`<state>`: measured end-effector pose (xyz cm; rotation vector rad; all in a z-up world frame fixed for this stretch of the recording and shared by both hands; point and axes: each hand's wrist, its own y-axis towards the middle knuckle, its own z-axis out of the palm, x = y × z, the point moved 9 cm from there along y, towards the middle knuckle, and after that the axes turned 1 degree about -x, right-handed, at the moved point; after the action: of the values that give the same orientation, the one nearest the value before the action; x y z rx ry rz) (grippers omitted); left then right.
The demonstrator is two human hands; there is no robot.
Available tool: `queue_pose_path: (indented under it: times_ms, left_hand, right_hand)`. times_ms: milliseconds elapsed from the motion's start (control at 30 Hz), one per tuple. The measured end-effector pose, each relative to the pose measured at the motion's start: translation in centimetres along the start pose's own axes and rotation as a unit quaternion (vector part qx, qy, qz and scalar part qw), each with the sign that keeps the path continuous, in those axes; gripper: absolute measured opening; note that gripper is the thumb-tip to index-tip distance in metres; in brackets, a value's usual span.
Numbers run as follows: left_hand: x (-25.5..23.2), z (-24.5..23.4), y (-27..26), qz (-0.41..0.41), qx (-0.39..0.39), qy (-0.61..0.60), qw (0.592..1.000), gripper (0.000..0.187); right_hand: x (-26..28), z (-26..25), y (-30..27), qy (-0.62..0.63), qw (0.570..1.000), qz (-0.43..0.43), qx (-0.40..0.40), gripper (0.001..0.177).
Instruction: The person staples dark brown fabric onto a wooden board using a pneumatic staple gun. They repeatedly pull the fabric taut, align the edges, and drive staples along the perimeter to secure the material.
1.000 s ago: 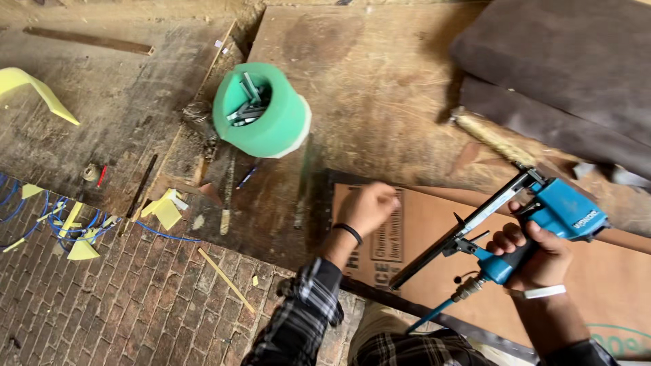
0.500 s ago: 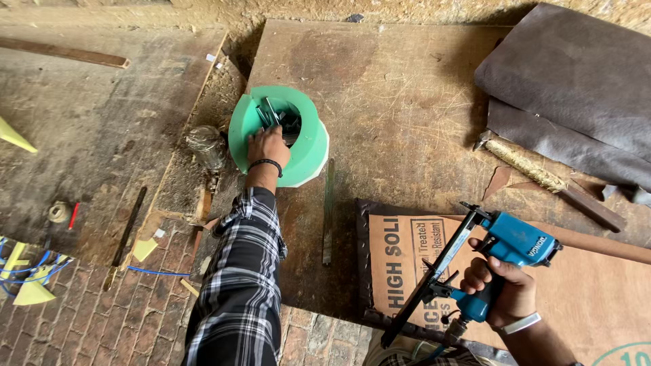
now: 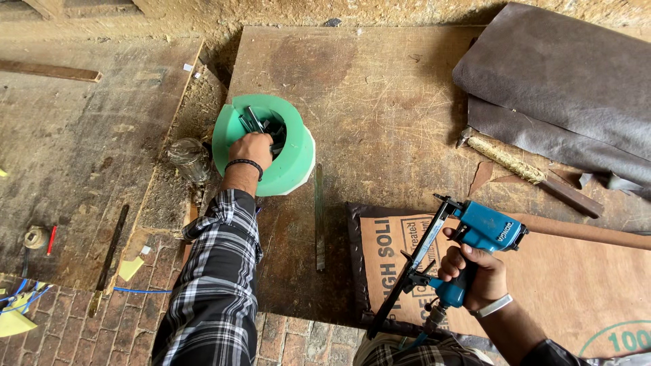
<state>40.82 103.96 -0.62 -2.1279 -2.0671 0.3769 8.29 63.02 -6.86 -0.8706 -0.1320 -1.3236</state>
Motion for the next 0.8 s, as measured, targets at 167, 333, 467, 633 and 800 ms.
queue_pose_path:
  times_ms: [167, 333, 467, 633, 800]
  left_hand:
    - [0.9, -1.5, 0.2, -0.022, -0.055, -0.024, 0.998, 0.03]
    - [-1.2, -1.3, -0.5, 0.002, -0.243, -0.229, 0.943, 0.029]
    - [-9.1, 8.0, 0.5, 0.046, -0.227, -0.37, 0.9, 0.027]
    - [-13.0, 22.7, 4.2, -0.136, -0.053, -0.538, 0.83, 0.026]
    - [-12.8, 22.9, 4.9, -0.142, -0.1, -0.534, 0.828, 0.026]
  right_hand:
    - [-0.6, 0.4, 0.2, 0.014, 1.0, 0.009, 0.009, 0.053]
    - [-1.3, 0.1, -0.1, 0.006, 1.0, 0.013, -0.004, 0.052]
    - [-1.6, 0.3, -0.1, 0.012, 1.0, 0.021, -0.013, 0.052]
    - [-1.3, -0.4, -0.8, 0.014, 0.999, 0.009, -0.034, 0.054]
    - [-0.5, -1.2, -1.2, 0.013, 0.999, -0.013, -0.047, 0.054]
